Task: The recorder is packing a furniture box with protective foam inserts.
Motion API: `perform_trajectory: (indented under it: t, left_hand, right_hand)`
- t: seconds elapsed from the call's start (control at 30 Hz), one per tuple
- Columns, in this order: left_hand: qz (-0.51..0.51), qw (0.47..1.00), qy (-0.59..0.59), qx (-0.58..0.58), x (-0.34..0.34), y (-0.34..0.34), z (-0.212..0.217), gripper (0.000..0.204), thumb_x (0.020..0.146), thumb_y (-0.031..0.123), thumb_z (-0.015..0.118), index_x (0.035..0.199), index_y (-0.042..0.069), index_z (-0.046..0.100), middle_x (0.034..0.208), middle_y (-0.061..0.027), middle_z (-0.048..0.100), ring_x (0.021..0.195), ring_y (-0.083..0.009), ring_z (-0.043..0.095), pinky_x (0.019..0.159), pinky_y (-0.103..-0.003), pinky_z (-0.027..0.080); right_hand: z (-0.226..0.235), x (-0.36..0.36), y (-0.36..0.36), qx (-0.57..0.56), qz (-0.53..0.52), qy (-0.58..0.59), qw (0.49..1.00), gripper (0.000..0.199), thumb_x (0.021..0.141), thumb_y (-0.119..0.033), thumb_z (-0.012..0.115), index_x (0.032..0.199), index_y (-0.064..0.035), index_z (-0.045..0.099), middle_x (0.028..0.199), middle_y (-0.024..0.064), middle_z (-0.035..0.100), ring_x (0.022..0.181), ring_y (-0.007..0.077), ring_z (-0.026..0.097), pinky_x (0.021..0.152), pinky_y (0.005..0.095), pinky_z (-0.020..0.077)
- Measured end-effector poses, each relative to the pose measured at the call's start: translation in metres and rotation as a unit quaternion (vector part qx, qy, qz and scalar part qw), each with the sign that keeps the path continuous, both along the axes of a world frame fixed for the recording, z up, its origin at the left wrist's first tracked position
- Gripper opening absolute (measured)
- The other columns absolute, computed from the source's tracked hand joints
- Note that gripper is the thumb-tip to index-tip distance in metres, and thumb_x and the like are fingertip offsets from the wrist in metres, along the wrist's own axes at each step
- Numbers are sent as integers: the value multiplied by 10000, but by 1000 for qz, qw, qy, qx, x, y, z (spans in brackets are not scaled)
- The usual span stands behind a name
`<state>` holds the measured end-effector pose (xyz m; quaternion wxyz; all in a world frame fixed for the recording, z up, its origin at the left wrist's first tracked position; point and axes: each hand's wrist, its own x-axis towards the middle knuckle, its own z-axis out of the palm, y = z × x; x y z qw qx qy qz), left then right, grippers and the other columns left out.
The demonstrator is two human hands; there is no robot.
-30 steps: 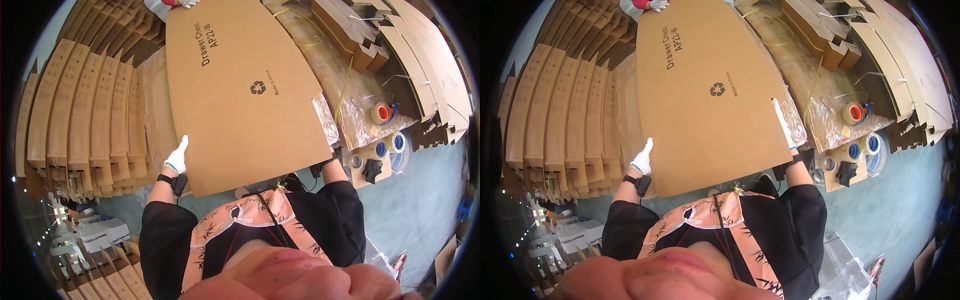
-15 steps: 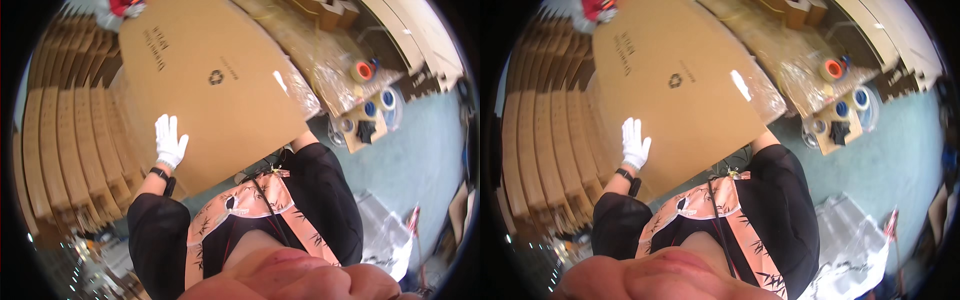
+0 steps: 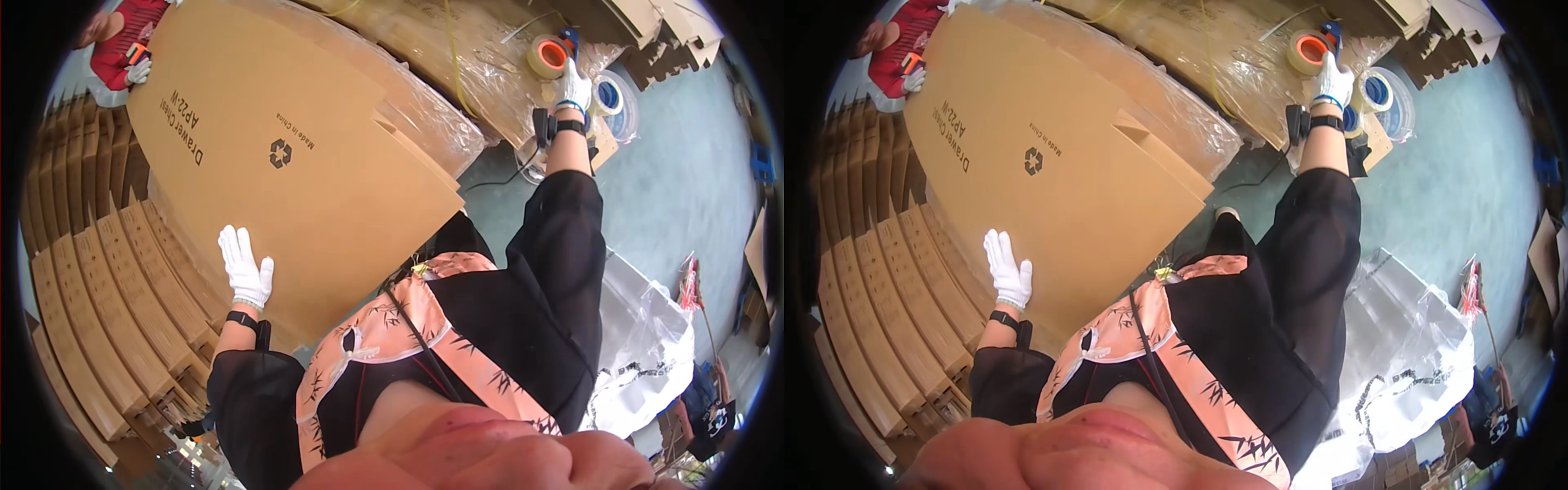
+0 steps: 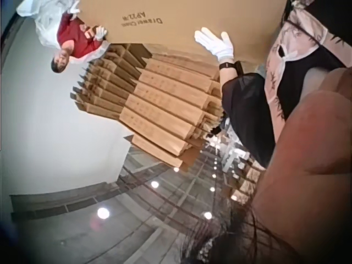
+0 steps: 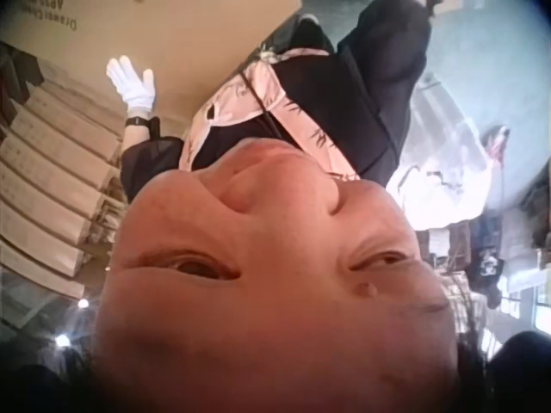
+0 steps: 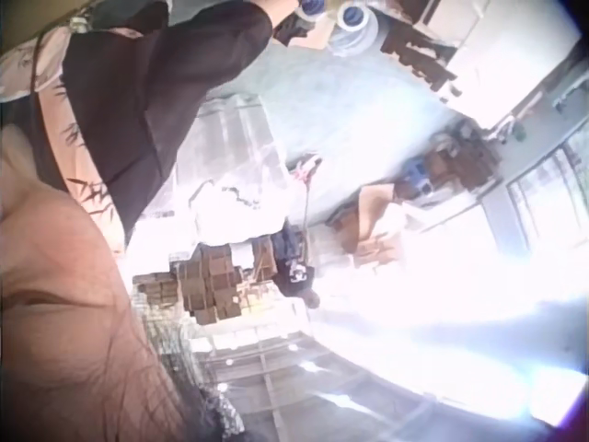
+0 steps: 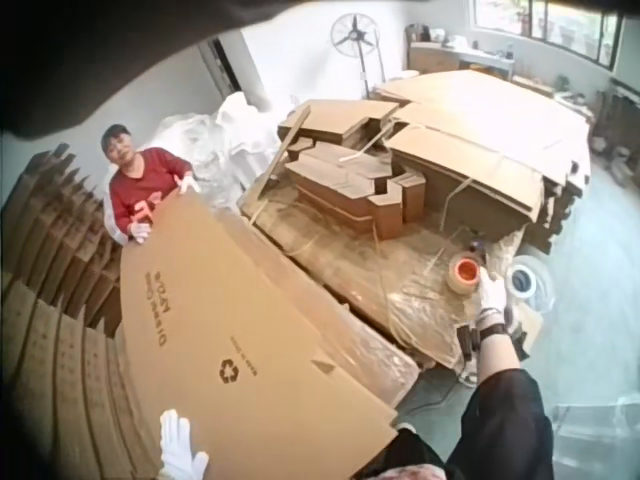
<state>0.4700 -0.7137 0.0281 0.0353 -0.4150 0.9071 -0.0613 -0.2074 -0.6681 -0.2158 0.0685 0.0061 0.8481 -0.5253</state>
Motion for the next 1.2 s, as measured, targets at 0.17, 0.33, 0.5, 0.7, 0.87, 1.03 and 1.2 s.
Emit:
perform_trajectory:
  t: [0.17, 0.33, 0.5, 0.7, 0.87, 1.03, 1.2]
  left_hand:
    - [-4, 1000, 0, 8, 5, 4, 5, 810, 774, 257, 584, 1443, -32, 228, 1501, -299, 167, 1384, -480, 156, 1144, -546, 102]
    - [-22, 1000, 20, 7, 10, -1, 10, 795, 817, 346, 551, 1449, -15, 229, 1503, -298, 161, 1387, -482, 149, 1140, -556, 99]
    - [-24, 999, 23, 7, 16, -10, 9, 776, 862, 421, 501, 1460, 13, 222, 1507, -290, 159, 1387, -483, 150, 1138, -558, 97]
    - [-17, 1000, 21, 0, 21, 1, 15, 797, 832, 424, 541, 1444, 10, 244, 1499, -296, 170, 1376, -503, 155, 1134, -564, 108]
    - [-12, 1000, 18, 11, 26, 11, 21, 784, 812, 407, 575, 1411, -8, 283, 1478, -324, 185, 1357, -523, 178, 1127, -577, 127]
    - [-12, 1000, 25, -1, 29, 12, 22, 790, 808, 414, 580, 1407, -11, 291, 1475, -320, 196, 1359, -517, 182, 1128, -576, 128]
    - [-20, 999, 35, -12, 33, 8, 17, 792, 805, 412, 584, 1412, -6, 296, 1475, -315, 201, 1362, -508, 185, 1131, -573, 126]
  right_hand:
    - [-8, -22, -15, 232, 65, -27, 970, 594, 701, -409, 684, 1078, 49, 654, 1015, 245, 670, 975, 352, 656, 838, 396, 516]
    - [-8, -18, 4, -101, 260, -106, 955, 259, 782, -189, 659, 922, 28, 666, 835, 126, 662, 751, 230, 666, 636, 323, 532]
    - [49, 53, -26, -318, 332, -374, 806, 356, 808, -119, 581, 1139, 13, 581, 984, 113, 656, 813, 223, 654, 729, 317, 534]
    - [104, 135, -107, -403, 444, -449, 663, 455, 865, -155, 578, 1269, 44, 516, 1206, 140, 606, 1075, 237, 600, 992, 349, 440]
    - [148, 209, -157, -323, 646, -374, 583, 391, 853, -138, 589, 1188, 65, 589, 1127, 126, 651, 1034, 204, 601, 966, 303, 433]
    - [171, 191, -130, -240, 724, -350, 543, 429, 827, -100, 606, 1221, 66, 565, 1182, 127, 632, 1086, 193, 579, 995, 289, 408]
    - [173, 185, -22, -223, 685, -356, 595, 549, 761, -157, 680, 1260, 35, 555, 1245, 106, 587, 1150, 211, 546, 1038, 319, 378]
